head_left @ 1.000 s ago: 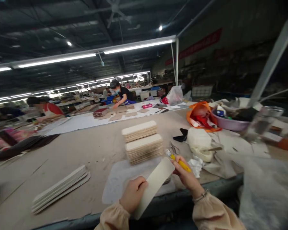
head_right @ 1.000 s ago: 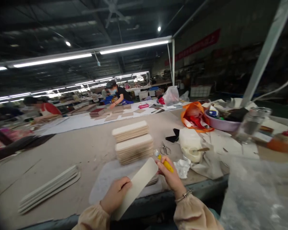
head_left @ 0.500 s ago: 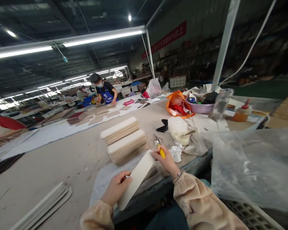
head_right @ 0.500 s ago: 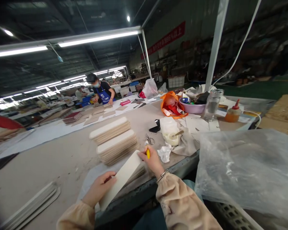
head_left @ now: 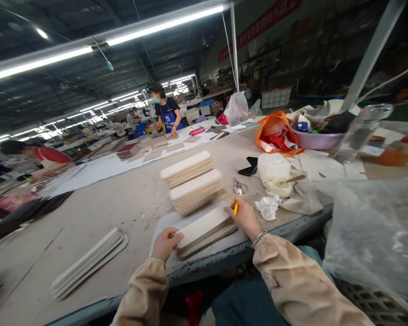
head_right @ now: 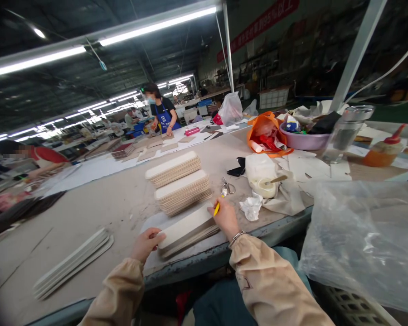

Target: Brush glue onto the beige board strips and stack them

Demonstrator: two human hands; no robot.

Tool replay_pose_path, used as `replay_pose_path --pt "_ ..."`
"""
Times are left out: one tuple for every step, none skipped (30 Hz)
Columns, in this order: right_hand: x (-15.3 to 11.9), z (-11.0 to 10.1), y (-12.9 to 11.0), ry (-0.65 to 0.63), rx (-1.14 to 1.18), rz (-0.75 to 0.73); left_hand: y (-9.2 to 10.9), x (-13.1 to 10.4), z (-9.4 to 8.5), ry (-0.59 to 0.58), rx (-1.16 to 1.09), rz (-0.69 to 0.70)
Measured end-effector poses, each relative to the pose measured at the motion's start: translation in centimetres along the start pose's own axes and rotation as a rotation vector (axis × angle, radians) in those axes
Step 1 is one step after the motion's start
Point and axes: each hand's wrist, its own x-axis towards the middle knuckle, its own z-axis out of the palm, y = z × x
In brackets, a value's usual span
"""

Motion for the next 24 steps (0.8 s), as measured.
replay_pose_path --pt "0.0 0.2 0.1 -0.017 -0.045 -0.006 -0.3 0.2 0.1 -0.004 0.014 0.0" --pt "-0.1 0.2 0.1 -0.033 -0.093 -0.013 -0.7 0.4 0.1 -0.01 0.027 0.002" --pt "-0.1 0.3 0.1 -0.048 -0.138 -0.02 -1.0 0.5 0.1 -0.015 0.039 0.004" --pt "-0.2 0.3 0.1 -0.061 -0.176 -0.025 -1.2 0.6 0.2 -0.019 0.052 0.006" --pt "-0.2 0.3 0.1 -0.071 -0.205 -0.027 -1.5 0.7 0.2 -0.021 0.068 0.01" --pt "-0.2 0.3 0.1 -0.079 -0.227 -0.028 -1.7 0.8 0.2 -0.022 0.088 0.014" --pt "-0.2 0.4 0.2 -0.085 -0.244 -0.027 -1.9 0.8 0.2 -0.02 0.11 0.02" --pt "-0.2 0.4 0.3 -0.088 -0.256 -0.025 -2.1 0.8 0.2 -0.019 0.136 0.026" --pt "-0.2 0.4 0.3 -0.089 -0.266 -0.021 -2.2 0.8 0.1 -0.017 0.165 0.034" --pt "-0.2 0.5 0.4 -0.091 -0.272 -0.016 -2.3 0.8 0.1 -0.014 0.195 0.041" --pt "-0.2 0.5 0.5 -0.094 -0.276 -0.013 -2.4 0.8 0.1 -0.01 0.225 0.048" --pt "-0.2 0.5 0.5 -0.099 -0.279 -0.01 -2.4 0.8 0.1 -0.007 0.256 0.054" --pt "-0.2 0.6 0.5 -0.105 -0.282 -0.008 -2.5 0.8 0.2 -0.004 0.285 0.059" --pt "-0.2 0.6 0.6 -0.112 -0.288 -0.006 -2.5 0.8 0.2 0.0 0.313 0.064" --pt "-0.2 0.6 0.6 -0.119 -0.296 -0.005 -2.6 0.8 0.2 0.004 0.339 0.068" --pt "-0.2 0.5 0.6 -0.124 -0.306 -0.003 -2.6 0.8 0.3 0.008 0.363 0.072" --pt "-0.3 0.5 0.6 -0.128 -0.316 -0.002 -2.6 0.7 0.3 0.01 0.386 0.075" --pt "-0.3 0.5 0.6 -0.13 -0.326 0.001 -2.6 0.7 0.3 0.013 0.406 0.077" --pt "-0.3 0.5 0.6 -0.132 -0.335 0.004 -2.6 0.7 0.3 0.014 0.424 0.079" --pt "-0.4 0.4 0.6 -0.135 -0.342 0.007 -2.6 0.6 0.3 0.014 0.44 0.083" --pt "-0.4 0.4 0.7 -0.137 -0.348 0.009 -2.5 0.6 0.4 0.013 0.455 0.087" --pt "-0.5 0.4 0.7 -0.14 -0.354 0.01 -2.4 0.5 0.4 0.014 0.467 0.092" --pt "-0.5 0.3 0.7 -0.144 -0.358 0.008 -2.3 0.4 0.3 0.015 0.479 0.098" --pt "-0.6 0.3 0.8 -0.149 -0.363 0.006 -2.1 0.4 0.3 0.017 0.49 0.103"
